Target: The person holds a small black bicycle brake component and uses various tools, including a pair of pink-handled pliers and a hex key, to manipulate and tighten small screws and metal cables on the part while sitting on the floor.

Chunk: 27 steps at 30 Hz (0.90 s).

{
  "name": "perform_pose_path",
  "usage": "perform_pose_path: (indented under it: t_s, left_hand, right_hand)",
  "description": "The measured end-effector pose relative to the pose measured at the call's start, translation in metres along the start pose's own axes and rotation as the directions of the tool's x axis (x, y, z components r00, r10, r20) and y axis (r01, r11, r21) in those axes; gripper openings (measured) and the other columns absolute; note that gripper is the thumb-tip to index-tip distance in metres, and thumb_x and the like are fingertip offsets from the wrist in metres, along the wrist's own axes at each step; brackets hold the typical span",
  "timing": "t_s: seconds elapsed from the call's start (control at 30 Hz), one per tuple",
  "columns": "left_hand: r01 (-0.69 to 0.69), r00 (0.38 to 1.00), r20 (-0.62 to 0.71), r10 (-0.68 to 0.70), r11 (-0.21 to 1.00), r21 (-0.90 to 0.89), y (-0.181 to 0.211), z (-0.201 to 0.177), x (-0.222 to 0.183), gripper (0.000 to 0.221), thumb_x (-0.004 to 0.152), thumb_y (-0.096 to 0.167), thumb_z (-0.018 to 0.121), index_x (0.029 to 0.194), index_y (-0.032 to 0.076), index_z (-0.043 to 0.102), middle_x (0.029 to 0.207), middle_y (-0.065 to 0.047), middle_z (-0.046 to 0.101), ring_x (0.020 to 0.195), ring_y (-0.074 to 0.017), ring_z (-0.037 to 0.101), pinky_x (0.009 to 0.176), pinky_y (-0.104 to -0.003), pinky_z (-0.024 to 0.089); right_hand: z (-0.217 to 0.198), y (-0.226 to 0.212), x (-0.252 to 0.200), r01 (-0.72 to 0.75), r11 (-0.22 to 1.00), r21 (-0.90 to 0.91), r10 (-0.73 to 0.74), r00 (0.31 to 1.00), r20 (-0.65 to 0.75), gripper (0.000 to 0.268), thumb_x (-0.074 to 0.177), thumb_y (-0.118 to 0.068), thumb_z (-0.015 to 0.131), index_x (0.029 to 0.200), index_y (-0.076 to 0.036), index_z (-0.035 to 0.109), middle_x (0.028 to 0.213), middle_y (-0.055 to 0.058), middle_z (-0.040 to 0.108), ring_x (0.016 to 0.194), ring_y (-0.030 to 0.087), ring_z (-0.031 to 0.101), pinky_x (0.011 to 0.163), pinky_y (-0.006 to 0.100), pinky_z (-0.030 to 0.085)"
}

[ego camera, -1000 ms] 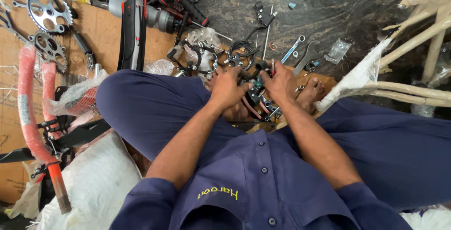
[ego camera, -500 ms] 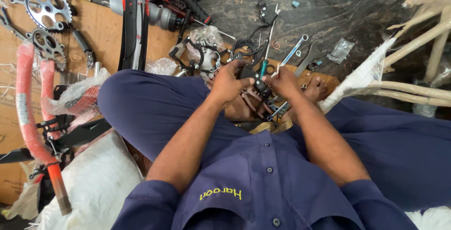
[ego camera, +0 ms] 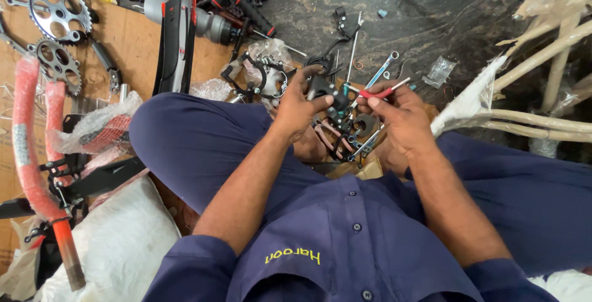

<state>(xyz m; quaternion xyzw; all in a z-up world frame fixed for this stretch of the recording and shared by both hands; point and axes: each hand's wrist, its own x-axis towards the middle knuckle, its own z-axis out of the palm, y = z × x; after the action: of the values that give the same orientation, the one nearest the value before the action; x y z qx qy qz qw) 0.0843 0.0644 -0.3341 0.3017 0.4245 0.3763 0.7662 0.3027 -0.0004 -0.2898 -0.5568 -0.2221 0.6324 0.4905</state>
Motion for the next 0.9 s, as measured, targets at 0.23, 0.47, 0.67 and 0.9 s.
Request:
perform_pose_path:
  t_s: [0.23,0.47,0.67,0.9]
  left_hand:
    - [0.006,0.996,0.085,-0.002,0.999,-0.042,-0.009,-0.006,0.001,0.053,0.090,-0.007,0.072,0.139,-0.002,0.054,0.123,-0.014,0.066,0.110,-0.0200,0.065,0.093,-0.034,0.057]
    - [0.120,0.987,0.135,-0.083,0.950,-0.289,0.004,-0.002,-0.006,0.036,0.104,0.015,0.059,0.135,-0.005,0.057,0.110,-0.014,0.069,0.091,-0.0202,0.071,0.080,-0.031,0.060]
    - [0.052,0.997,0.062,-0.039,0.975,-0.215,-0.002,-0.004,-0.002,0.034,0.104,0.018,0.063,0.127,-0.006,0.061,0.105,-0.010,0.071,0.086,-0.0160,0.071,0.079,-0.030,0.061]
    - [0.009,0.997,0.071,0.005,0.979,-0.205,-0.007,-0.007,-0.001,0.027,0.101,0.017,0.066,0.117,-0.005,0.065,0.103,-0.008,0.072,0.088,-0.0131,0.071,0.083,-0.030,0.062]
  right_hand:
    - [0.010,0.002,-0.015,0.223,0.941,-0.253,-0.209,0.974,0.084,0.022,0.095,0.001,0.071,0.117,0.001,0.068,0.112,0.009,0.073,0.104,0.014,0.069,0.095,0.026,0.055]
    - [0.035,-0.028,-0.042,0.370,0.622,-0.690,-0.445,0.892,0.077,0.020,0.098,-0.007,0.075,0.117,-0.001,0.074,0.106,0.008,0.078,0.092,0.014,0.071,0.084,0.027,0.056]
    - [0.055,-0.038,-0.048,0.656,0.228,-0.719,-0.656,0.649,0.384,0.016,0.100,-0.006,0.072,0.115,-0.001,0.071,0.116,0.015,0.074,0.108,0.030,0.074,0.095,0.036,0.057]
    - [0.060,-0.043,-0.051,0.616,0.071,-0.784,-0.646,0.628,0.435,0.016,0.098,-0.006,0.069,0.113,-0.002,0.073,0.116,0.014,0.074,0.107,0.033,0.072,0.093,0.042,0.054]
